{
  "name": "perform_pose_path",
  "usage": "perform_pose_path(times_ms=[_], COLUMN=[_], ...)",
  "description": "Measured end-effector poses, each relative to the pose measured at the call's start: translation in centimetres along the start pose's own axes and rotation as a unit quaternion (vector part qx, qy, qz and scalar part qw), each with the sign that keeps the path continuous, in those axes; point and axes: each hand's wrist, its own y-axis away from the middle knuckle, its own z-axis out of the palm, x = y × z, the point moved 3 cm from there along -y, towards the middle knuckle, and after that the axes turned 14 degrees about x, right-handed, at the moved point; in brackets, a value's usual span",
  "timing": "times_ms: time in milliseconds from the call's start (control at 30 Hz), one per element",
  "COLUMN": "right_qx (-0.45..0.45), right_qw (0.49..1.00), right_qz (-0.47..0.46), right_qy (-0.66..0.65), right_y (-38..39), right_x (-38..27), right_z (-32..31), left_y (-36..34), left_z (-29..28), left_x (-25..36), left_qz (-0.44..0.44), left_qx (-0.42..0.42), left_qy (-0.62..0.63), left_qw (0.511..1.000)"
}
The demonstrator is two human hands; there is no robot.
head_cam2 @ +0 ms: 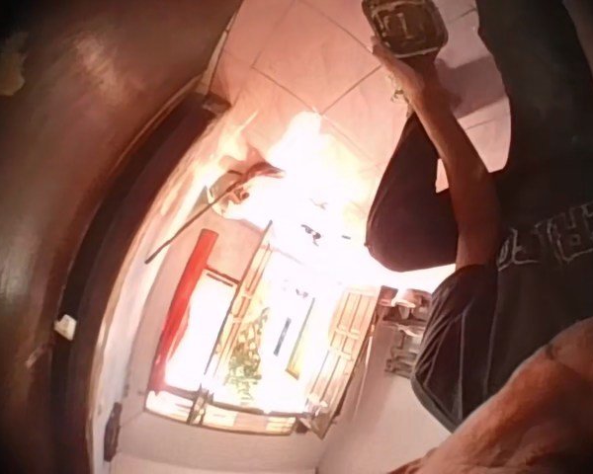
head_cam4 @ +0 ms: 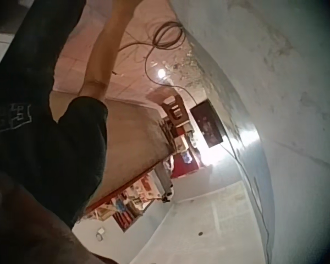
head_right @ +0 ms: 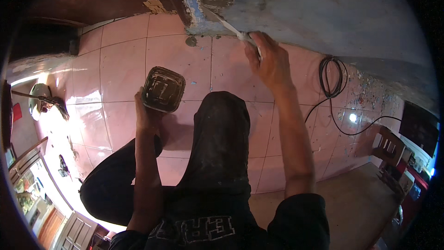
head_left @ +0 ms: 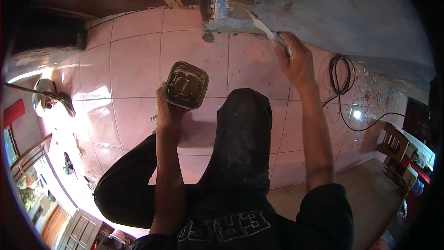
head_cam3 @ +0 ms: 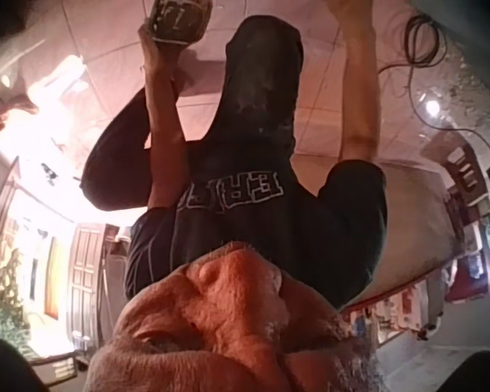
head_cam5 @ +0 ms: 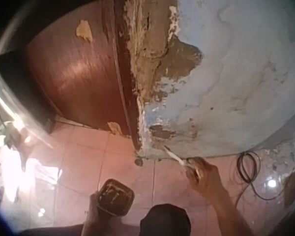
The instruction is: Apply wall putty or plaster to a damaged section of a wall using a putty knife.
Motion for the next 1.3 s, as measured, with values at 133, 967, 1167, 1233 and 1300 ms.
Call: perform_pose_path(times_ms=[133,967,1167,1233,1300], right_qx=[-0.044,0.021,-0.016,-0.02,-0.021], right_qw=[0.997,0.996,0.995,0.997,0.998], right_qz=[-0.059,-0.074,0.017,0.008,0.002], right_qy=[-0.015,0.043,0.095,0.074,0.054], right_y=[-3.8,-5.3,-1.6,-0.9,-1.3], right_x=[1.0,2.4,6.3,5.0,3.3], right_z=[0.8,2.3,-3.4,-3.6,-2.5], left_y=[0.4,0.6,0.6,0.7,0.2], left_z=[0.8,1.1,0.7,0.4,0.0], left_x=[0.0,-0.1,-0.5,-0.9,-0.8], left_qz=[-0.007,-0.005,-0.005,-0.015,-0.015], left_qx=[0.015,-0.024,-0.024,-0.003,-0.011], left_qy=[0.0,-0.005,-0.013,-0.005,-0.005], left_qw=[1.0,1.0,1.0,1.0,1.0])
